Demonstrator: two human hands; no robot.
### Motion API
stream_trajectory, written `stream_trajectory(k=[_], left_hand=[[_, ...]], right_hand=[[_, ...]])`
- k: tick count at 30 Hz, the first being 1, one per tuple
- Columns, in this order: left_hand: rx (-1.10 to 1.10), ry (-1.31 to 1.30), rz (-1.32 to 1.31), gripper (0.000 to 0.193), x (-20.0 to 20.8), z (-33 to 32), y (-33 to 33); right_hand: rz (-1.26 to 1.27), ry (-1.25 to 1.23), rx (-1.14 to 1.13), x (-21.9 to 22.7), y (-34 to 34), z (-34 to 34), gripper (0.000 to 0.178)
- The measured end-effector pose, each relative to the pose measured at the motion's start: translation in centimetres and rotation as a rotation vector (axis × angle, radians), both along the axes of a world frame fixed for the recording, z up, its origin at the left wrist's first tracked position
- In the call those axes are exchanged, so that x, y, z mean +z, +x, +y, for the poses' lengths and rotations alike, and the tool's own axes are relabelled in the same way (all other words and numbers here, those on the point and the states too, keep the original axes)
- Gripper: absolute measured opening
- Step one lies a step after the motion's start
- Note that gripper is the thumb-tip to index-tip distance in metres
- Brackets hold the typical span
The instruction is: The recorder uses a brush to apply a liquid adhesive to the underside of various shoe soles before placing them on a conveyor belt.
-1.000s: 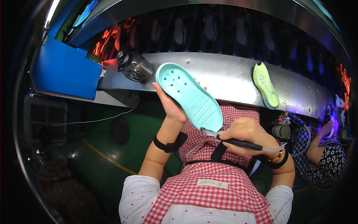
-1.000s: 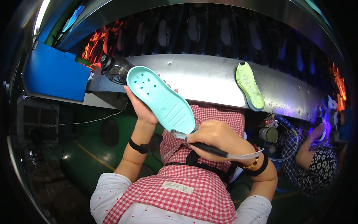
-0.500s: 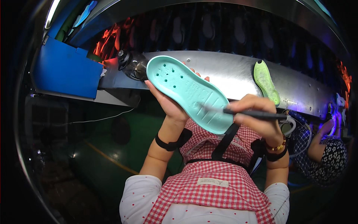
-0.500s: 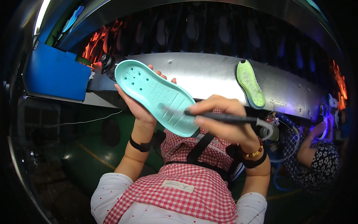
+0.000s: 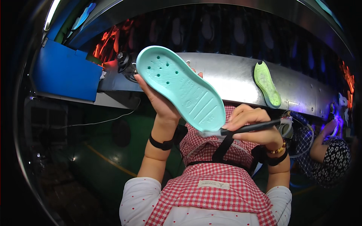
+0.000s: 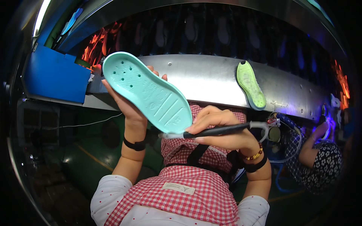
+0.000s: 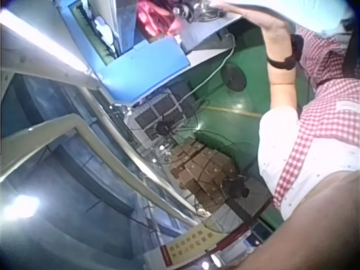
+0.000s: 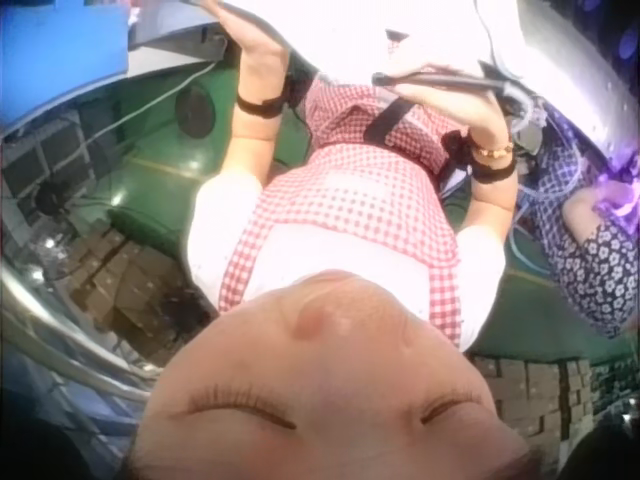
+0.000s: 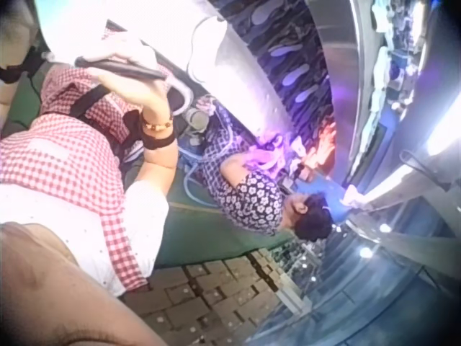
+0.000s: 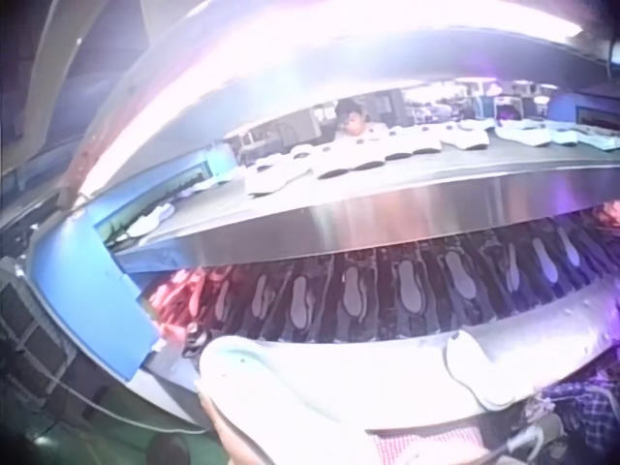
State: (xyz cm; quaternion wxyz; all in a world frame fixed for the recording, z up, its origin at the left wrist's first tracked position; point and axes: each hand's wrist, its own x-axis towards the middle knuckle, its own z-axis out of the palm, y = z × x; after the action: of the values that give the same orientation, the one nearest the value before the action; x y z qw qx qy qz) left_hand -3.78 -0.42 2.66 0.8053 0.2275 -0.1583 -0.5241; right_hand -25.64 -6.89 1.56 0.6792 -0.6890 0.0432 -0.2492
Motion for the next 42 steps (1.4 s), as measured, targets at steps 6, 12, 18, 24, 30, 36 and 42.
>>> stream_trajectory(k=[6, 12, 18, 24, 30, 36, 42], left_hand=[[-0.127, -0.260, 0.084, 0.073, -1.8, 0.0, 1.8], [-0.157, -0.223, 0.159, 0.069, -0.2, 1.5, -5.5], [-0.205, -0.044, 0.065, 0.067, -1.0, 1.0, -3.7], [-0.238, -0.060, 0.076, 0.066, -1.8, 0.3, -2.8], [-0.277, -0.036, -0.041, 0.058, -1.0, 0.5, -2.3], [-0.218, 0.040, -0.024, 0.056, -0.5, 0.3, -1.9], [-0.454, 0.000, 0.101, 0.051, -0.5, 0.3, -0.8]], right_hand=[[-0.052, 0.460, -0.106, -0.5, 0.7, 0.6, 0.020], [-0.259, 0.956, -0.253, -0.6, 2.6, 2.7, 0.020], [-0.073, 0.279, -0.177, 0.3, 1.3, 2.1, 0.020], [-0.016, -0.053, -0.112, 1.6, 1.7, 1.1, 0.022], [0.037, -0.181, -0.184, 2.6, 1.1, -0.9, 0.022], [0.009, -0.330, -0.177, 2.6, 1.1, -0.8, 0.020], [0.000, -0.465, 0.135, 3.4, 0.7, 0.0, 0.017]])
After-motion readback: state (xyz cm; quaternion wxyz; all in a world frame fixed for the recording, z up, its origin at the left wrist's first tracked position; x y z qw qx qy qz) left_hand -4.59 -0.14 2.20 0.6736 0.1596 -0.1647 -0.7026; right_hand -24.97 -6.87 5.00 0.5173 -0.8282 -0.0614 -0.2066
